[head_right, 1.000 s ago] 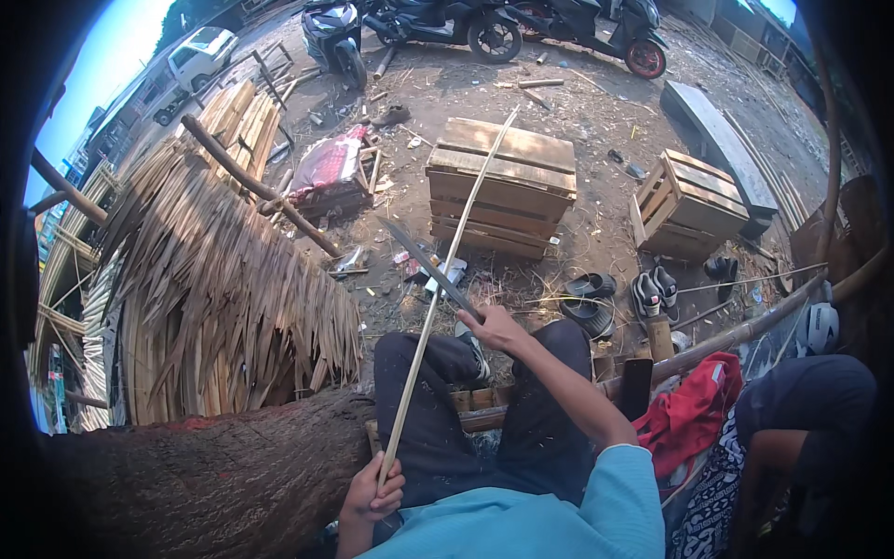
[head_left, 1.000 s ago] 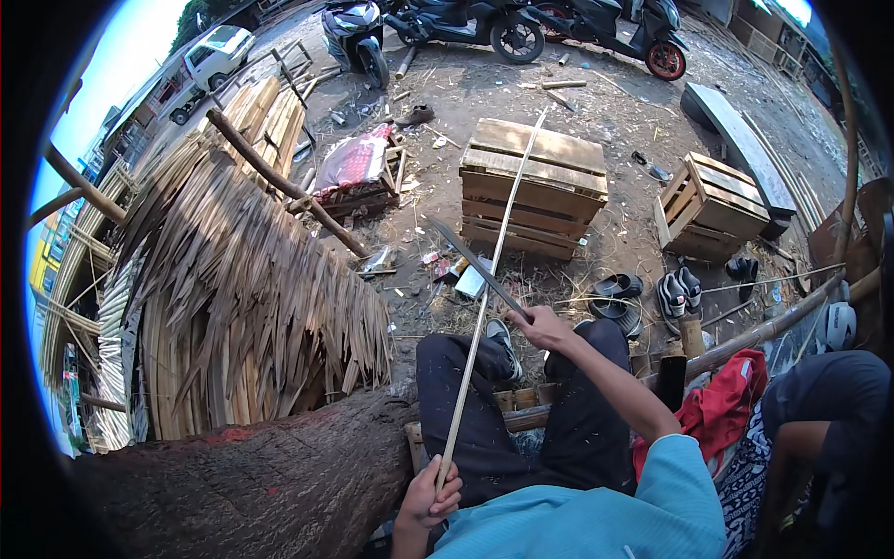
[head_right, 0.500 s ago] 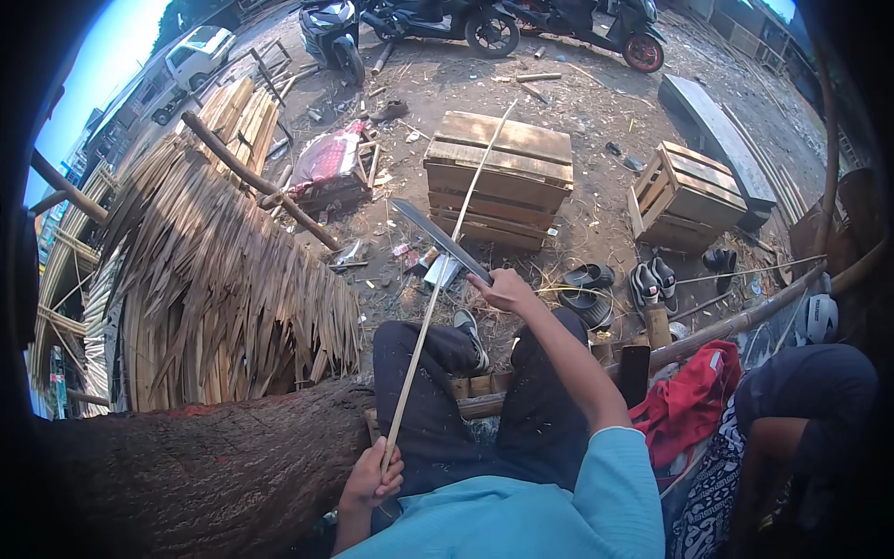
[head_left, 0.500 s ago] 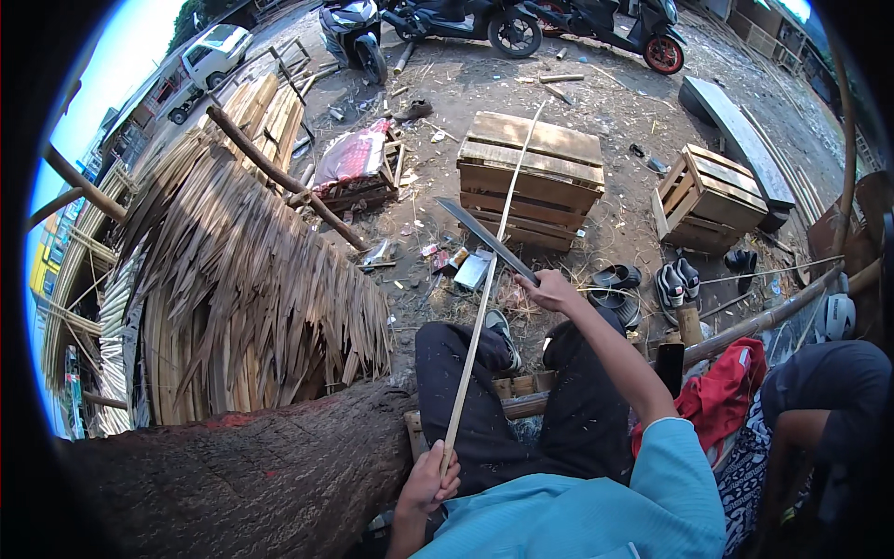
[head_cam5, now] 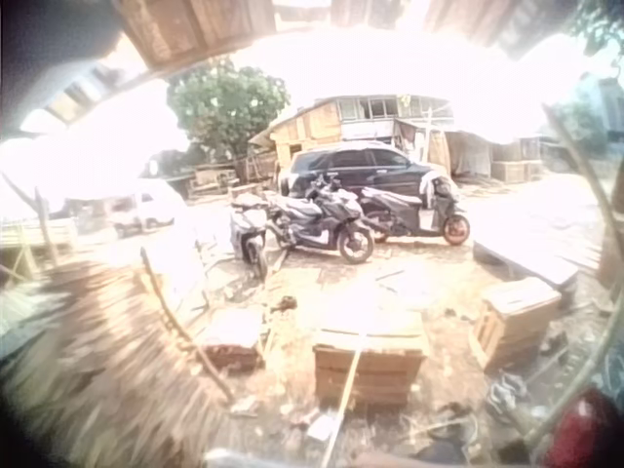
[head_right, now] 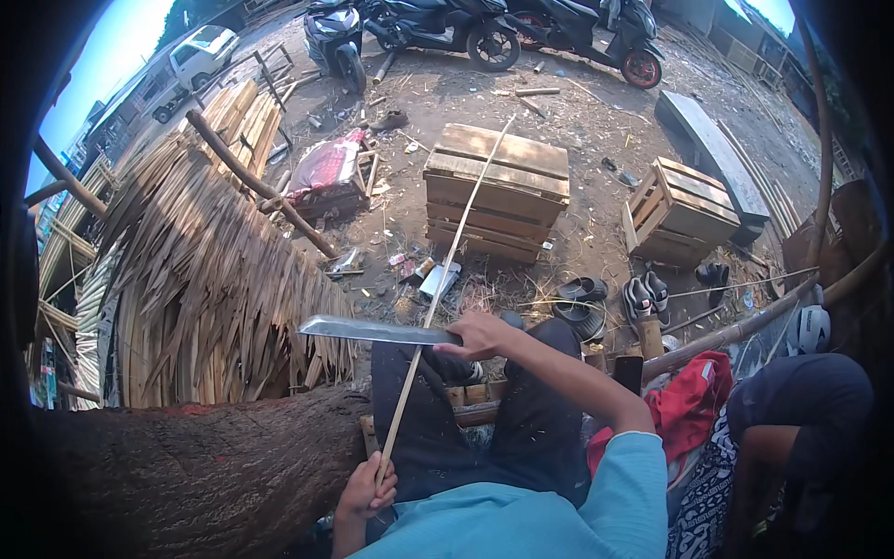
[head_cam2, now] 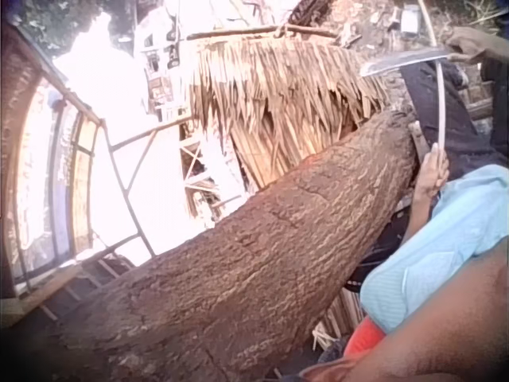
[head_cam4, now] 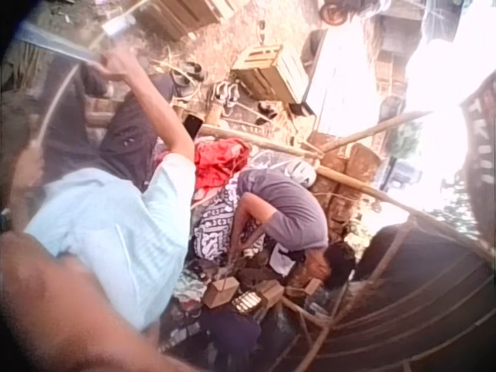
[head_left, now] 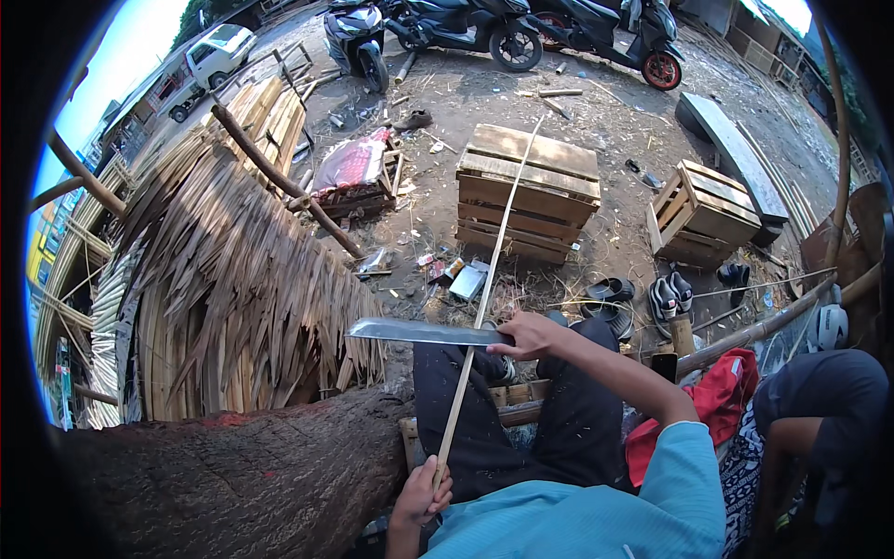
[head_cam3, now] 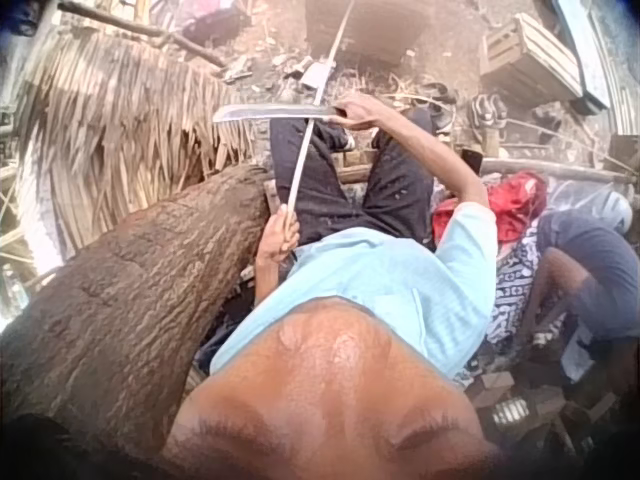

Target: The person shaves and scrapes a long bamboo strip along its length using a machete.

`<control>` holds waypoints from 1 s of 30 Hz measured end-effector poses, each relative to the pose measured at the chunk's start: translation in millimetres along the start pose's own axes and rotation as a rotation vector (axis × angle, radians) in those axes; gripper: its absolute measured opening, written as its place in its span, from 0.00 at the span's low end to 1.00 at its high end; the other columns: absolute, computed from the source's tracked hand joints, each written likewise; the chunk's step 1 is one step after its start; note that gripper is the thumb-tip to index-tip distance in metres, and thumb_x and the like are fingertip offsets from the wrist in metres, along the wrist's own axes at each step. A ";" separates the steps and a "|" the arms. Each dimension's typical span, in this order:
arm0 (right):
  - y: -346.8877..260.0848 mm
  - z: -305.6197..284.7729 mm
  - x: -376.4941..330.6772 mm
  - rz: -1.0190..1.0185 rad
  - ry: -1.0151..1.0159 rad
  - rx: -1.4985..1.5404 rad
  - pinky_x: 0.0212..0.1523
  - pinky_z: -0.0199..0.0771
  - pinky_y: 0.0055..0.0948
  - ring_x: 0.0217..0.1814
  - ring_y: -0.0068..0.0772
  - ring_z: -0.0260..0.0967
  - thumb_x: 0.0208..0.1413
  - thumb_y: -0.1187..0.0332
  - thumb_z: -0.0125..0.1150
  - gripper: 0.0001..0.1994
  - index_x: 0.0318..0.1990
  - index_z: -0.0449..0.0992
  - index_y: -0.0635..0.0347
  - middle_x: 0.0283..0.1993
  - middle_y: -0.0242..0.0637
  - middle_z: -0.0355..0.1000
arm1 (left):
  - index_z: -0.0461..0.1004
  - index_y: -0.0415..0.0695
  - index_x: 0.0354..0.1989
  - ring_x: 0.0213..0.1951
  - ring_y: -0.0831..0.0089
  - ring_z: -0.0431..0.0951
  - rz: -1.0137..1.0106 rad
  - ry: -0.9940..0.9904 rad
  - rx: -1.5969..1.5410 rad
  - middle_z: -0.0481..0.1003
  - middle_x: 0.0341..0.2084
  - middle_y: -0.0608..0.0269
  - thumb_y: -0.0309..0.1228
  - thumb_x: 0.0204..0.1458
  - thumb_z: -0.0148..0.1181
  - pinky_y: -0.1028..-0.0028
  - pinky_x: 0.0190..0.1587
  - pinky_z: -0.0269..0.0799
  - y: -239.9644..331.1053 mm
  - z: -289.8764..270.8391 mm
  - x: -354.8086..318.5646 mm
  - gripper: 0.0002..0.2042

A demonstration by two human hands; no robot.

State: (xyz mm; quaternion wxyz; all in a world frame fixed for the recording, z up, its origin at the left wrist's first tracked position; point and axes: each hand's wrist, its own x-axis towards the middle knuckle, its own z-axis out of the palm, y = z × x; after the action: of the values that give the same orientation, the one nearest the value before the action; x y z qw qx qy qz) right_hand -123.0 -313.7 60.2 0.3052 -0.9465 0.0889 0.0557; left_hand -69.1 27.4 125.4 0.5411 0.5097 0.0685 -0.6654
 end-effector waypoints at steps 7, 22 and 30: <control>99.7 -18.1 40.5 0.684 0.315 0.171 0.46 0.68 0.45 0.43 0.56 0.70 0.52 0.36 0.41 0.37 0.36 0.76 0.71 0.37 0.57 0.72 | 0.60 0.43 0.26 0.05 0.83 0.51 -0.011 -0.021 -0.062 0.55 0.07 0.69 0.46 0.62 0.32 0.82 0.07 0.48 -10.6 -3.9 -14.0 0.20; 24.5 22.1 -50.5 0.701 0.169 1.845 0.12 0.54 0.24 0.07 0.19 0.47 0.52 0.32 0.34 0.31 0.21 0.59 0.54 0.11 0.28 0.52 | 0.62 0.41 0.25 0.05 0.82 0.54 0.137 0.072 0.135 0.58 0.08 0.68 0.43 0.62 0.36 0.83 0.07 0.50 20.4 19.6 13.2 0.20; -86.3 48.1 -95.8 0.356 -0.087 0.986 0.18 0.62 0.28 0.14 0.29 0.62 0.60 0.46 0.37 0.30 0.20 0.66 0.65 0.13 0.38 0.62 | 0.64 0.42 0.29 0.07 0.83 0.56 0.155 0.036 0.179 0.60 0.09 0.69 0.43 0.62 0.37 0.82 0.09 0.51 18.5 36.0 43.1 0.18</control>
State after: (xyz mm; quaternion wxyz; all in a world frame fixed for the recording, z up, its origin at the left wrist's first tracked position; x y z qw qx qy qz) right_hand -201.6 -203.8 85.6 0.7036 -0.6575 0.2513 0.0977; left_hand -71.7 -31.3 118.4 0.5421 0.5715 -0.0211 -0.6157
